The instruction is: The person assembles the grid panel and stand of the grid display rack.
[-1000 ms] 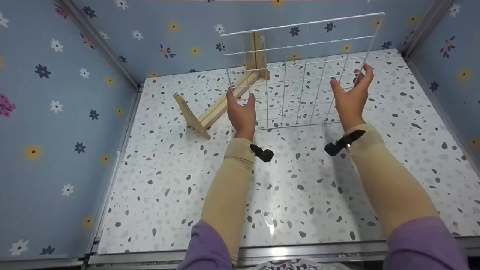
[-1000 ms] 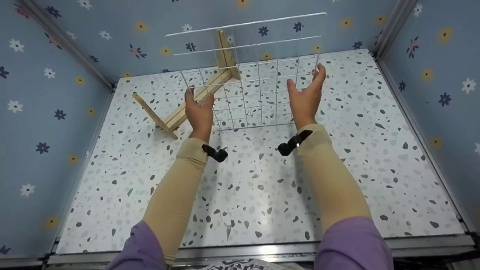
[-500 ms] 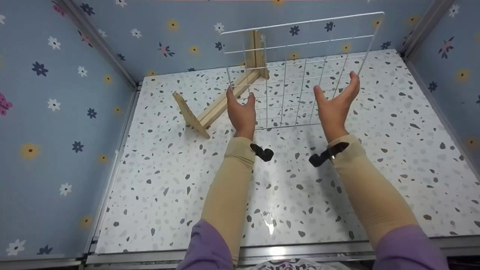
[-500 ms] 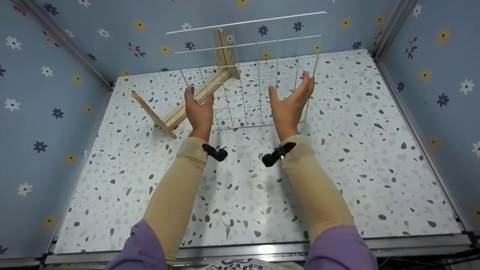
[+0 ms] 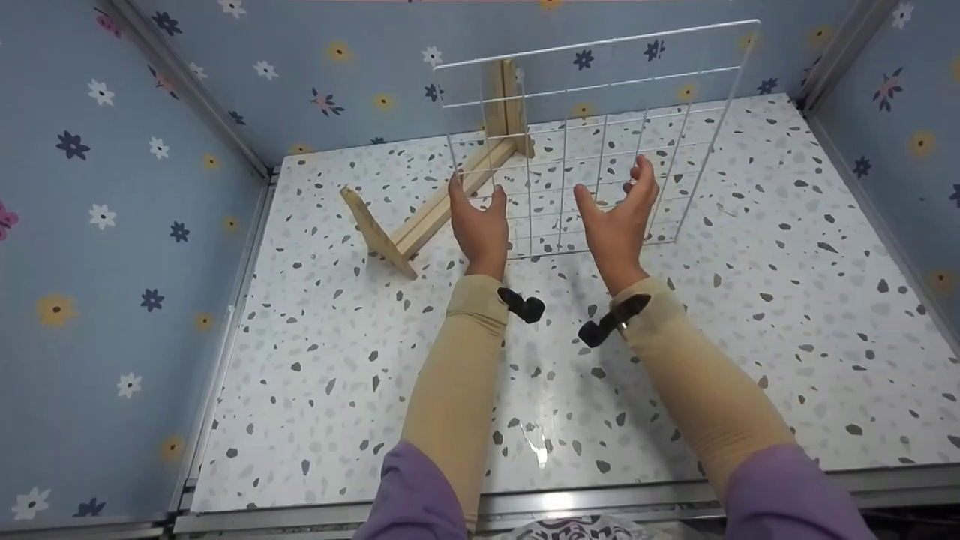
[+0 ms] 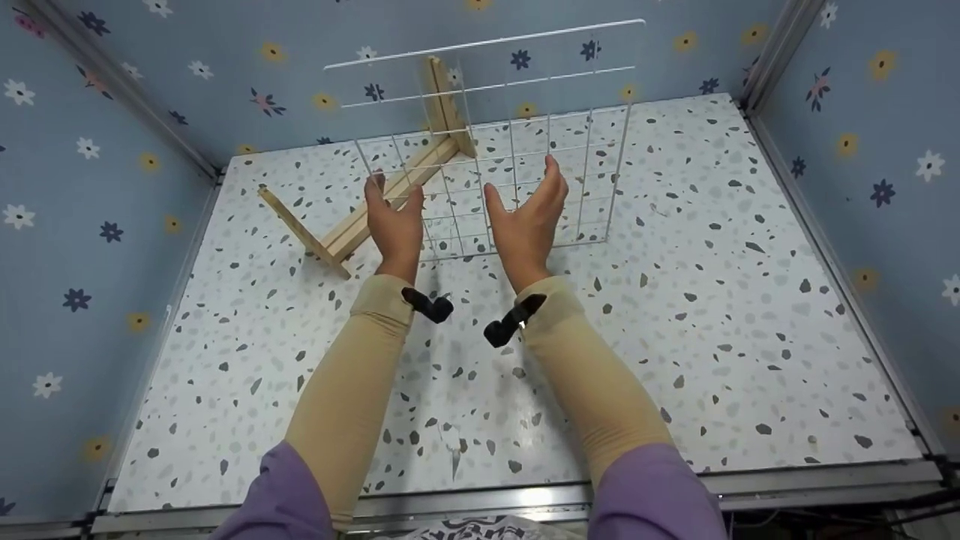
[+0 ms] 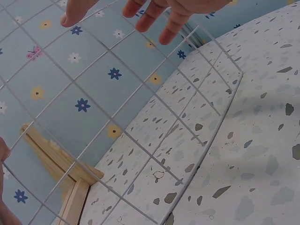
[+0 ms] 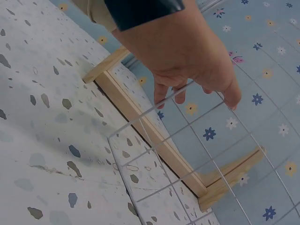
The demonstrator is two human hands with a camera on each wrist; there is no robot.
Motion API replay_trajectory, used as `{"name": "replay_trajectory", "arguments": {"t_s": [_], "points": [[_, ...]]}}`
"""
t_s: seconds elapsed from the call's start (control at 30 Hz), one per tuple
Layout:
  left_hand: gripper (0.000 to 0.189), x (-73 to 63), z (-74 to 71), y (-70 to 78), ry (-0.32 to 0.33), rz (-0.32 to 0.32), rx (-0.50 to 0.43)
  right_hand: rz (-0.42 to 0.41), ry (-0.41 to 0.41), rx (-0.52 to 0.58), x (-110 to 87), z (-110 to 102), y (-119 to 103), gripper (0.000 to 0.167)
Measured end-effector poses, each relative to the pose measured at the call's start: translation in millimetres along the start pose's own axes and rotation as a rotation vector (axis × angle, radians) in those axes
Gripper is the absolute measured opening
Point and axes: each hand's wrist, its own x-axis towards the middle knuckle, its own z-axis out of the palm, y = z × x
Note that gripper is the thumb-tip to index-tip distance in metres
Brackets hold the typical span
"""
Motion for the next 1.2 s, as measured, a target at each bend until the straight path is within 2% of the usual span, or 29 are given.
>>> {"name": "replay_trajectory", "arguments": {"t_s": [0.17, 0.43, 0.7, 0.93, 1.2], "points": [[0.074, 1.4, 0.7, -0.6, 0.005, 0.004, 0.005, -0.005, -0.008, 0.001, -2.5, 10, -6, 0.089], [0.074, 0.8, -0.4, -3.3, 0.018, 0.012, 0.019, 0.08, -0.068, -0.007, -0.3, 25, -7, 0.089], [0.075, 0.8, -1.0, -2.6, 0.01, 0.009, 0.017, 0.122, -0.103, -0.021, 4.2, 33, -13, 0.091], [0.073, -1.9, -0.4, -2.3, -0.01, 0.009, -0.021, 0.12, -0.082, -0.034, 6.6, 37, -15, 0.087], [0.073, -4.2, 0.1, -3.7, 0.003, 0.012, 0.004, 0.124, -0.016, -0.047, 6.1, 41, -13, 0.08]]}}
